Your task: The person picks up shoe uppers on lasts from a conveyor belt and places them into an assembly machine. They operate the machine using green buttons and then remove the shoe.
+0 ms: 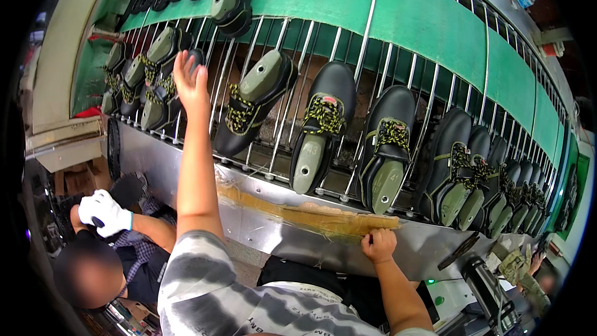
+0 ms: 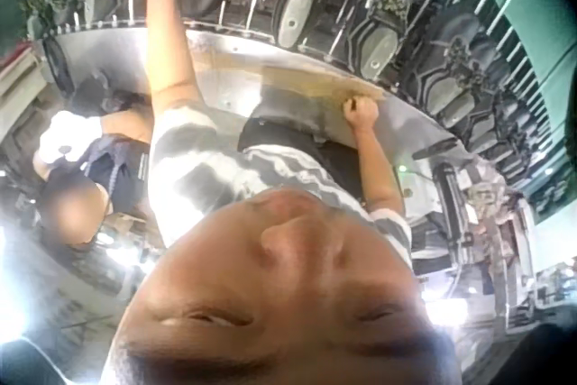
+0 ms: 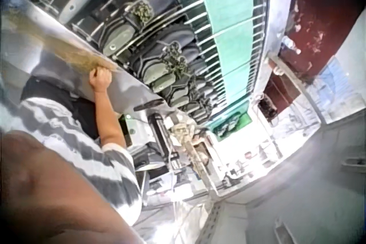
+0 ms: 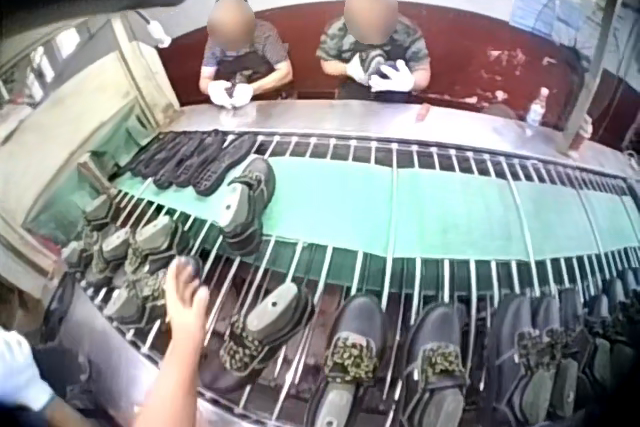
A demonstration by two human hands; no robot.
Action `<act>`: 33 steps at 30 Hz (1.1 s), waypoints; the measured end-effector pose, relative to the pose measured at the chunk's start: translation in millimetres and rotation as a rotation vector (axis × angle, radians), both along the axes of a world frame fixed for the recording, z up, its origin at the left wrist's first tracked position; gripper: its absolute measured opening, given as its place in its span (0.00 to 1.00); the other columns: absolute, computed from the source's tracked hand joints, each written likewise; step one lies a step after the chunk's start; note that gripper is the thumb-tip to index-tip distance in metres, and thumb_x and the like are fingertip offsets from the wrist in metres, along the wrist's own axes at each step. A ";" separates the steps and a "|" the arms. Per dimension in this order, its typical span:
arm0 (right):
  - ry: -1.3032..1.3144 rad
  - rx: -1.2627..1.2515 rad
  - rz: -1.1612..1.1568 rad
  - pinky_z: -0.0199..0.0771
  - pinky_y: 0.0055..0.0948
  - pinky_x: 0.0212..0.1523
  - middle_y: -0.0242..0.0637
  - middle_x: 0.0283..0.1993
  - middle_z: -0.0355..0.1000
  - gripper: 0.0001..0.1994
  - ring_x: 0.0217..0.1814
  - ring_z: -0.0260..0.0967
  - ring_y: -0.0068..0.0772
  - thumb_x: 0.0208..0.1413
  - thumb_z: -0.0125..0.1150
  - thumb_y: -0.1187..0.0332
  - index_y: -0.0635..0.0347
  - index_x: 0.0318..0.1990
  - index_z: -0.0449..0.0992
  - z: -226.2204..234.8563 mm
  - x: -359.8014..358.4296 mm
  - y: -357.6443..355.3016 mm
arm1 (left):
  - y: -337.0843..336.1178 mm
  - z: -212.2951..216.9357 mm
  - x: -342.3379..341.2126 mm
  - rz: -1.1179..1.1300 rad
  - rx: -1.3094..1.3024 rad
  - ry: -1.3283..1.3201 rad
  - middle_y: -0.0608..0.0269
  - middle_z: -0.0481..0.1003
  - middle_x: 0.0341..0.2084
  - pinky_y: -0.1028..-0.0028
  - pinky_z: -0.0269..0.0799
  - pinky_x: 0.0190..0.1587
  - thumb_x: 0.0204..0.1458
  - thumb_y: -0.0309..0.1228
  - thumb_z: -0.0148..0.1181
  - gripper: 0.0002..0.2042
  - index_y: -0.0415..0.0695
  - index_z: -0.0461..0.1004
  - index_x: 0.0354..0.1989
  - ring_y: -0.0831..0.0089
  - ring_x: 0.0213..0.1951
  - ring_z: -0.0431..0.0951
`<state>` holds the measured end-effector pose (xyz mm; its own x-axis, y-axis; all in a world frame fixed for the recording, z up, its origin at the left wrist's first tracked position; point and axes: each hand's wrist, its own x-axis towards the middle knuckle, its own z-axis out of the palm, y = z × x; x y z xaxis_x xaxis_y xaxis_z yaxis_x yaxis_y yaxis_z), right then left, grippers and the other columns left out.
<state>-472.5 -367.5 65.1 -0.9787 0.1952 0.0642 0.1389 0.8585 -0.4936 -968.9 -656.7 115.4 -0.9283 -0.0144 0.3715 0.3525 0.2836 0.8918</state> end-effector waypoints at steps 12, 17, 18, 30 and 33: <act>0.019 0.016 -0.024 0.62 0.38 0.24 0.37 0.21 0.63 0.07 0.21 0.62 0.42 0.35 0.60 0.68 0.55 0.24 0.69 2.2 -4.0 -5.5 | 46.9 -30.4 -172.3 -0.126 -0.007 -0.397 0.61 0.76 0.39 0.75 0.69 0.47 0.40 0.28 0.71 0.24 0.37 0.72 0.48 0.73 0.39 0.75; 0.057 -0.013 -0.023 0.62 0.38 0.24 0.38 0.21 0.64 0.08 0.22 0.63 0.42 0.35 0.61 0.69 0.55 0.24 0.68 3.2 -6.1 -4.6 | 13.8 -31.8 -201.0 -0.135 0.287 -0.648 0.59 0.77 0.35 0.64 0.74 0.43 0.42 0.31 0.66 0.18 0.40 0.73 0.43 0.65 0.37 0.78; 0.058 -0.015 -0.034 0.62 0.38 0.24 0.37 0.21 0.64 0.07 0.22 0.63 0.42 0.35 0.61 0.69 0.55 0.24 0.68 4.6 -7.4 -5.8 | 20.5 -22.8 -190.5 -0.132 0.439 -0.747 0.57 0.76 0.37 0.58 0.75 0.43 0.45 0.34 0.63 0.18 0.41 0.72 0.44 0.61 0.39 0.78; 0.100 0.090 -0.109 0.67 0.33 0.29 0.35 0.23 0.65 0.07 0.26 0.65 0.37 0.37 0.59 0.69 0.53 0.22 0.65 6.3 -1.9 -13.0 | -5.0 73.0 140.0 -0.083 0.941 -0.404 0.45 0.64 0.59 0.48 0.56 0.65 0.37 0.41 0.54 0.39 0.33 0.60 0.61 0.50 0.60 0.64; 0.159 0.062 -0.121 0.68 0.34 0.31 0.34 0.23 0.66 0.07 0.27 0.66 0.37 0.39 0.59 0.67 0.53 0.23 0.66 4.9 4.3 -17.8 | -26.2 68.7 247.5 -0.457 1.188 -0.546 0.41 0.61 0.60 0.49 0.56 0.64 0.31 0.50 0.59 0.46 0.41 0.58 0.65 0.48 0.62 0.61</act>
<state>-468.2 -385.2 70.0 -0.9248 0.3016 0.2317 0.1672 0.8696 -0.4646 -721.3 -683.0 184.1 -0.9588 0.2783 -0.0575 -0.2605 -0.7803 0.5685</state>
